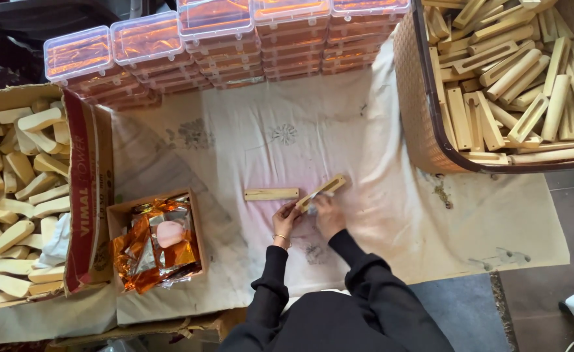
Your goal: The person wipes a small wooden block with a white cloth, then places it on a sheet of orange foil. They fold the foil around the block to wrap it completely. The wrapped item is then placed into a small cardboard box.
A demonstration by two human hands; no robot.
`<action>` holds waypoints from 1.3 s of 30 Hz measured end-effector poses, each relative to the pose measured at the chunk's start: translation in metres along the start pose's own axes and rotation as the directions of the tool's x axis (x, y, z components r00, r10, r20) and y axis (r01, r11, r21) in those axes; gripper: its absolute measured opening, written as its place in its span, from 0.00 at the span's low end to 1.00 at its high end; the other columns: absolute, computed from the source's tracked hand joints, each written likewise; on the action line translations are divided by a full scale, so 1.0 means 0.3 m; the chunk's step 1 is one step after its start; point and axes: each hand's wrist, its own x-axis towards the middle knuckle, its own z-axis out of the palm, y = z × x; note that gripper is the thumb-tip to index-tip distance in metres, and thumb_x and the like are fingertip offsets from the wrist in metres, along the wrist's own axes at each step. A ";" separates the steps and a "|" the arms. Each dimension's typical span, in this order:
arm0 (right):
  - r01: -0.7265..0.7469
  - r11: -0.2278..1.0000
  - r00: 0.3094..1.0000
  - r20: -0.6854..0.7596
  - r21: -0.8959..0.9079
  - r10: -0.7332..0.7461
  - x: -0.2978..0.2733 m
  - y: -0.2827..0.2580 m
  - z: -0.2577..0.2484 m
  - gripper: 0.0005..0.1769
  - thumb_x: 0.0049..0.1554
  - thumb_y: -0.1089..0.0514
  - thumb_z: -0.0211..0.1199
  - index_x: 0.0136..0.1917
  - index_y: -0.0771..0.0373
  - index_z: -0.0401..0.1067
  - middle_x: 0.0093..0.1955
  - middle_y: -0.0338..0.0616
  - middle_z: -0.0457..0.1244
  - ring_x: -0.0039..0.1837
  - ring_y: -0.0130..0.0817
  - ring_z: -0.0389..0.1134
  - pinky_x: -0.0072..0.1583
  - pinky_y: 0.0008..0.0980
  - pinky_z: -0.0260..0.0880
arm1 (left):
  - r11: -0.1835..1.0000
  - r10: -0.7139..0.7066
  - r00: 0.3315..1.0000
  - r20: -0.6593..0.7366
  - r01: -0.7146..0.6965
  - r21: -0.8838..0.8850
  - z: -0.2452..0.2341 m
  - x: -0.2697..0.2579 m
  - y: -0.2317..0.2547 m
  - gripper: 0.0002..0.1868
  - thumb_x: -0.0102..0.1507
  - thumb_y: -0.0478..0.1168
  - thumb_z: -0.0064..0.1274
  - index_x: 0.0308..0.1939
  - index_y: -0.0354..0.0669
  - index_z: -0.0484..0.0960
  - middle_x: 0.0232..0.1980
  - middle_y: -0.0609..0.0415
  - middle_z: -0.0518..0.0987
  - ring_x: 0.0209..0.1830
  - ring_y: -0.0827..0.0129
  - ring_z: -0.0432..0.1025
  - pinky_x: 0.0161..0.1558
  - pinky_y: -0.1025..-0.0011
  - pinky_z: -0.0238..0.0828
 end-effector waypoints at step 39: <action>0.028 0.989 0.993 0.113 -0.144 -0.012 0.103 0.170 -0.011 0.31 0.54 0.69 0.58 0.65 0.42 0.79 0.57 0.34 0.69 0.63 0.41 0.67 0.58 0.38 0.71 | 0.908 -0.378 0.908 0.180 0.325 0.264 0.040 -0.017 0.042 0.21 0.70 0.49 0.49 0.59 0.37 0.78 0.47 0.50 0.85 0.40 0.67 0.80 0.37 0.72 0.80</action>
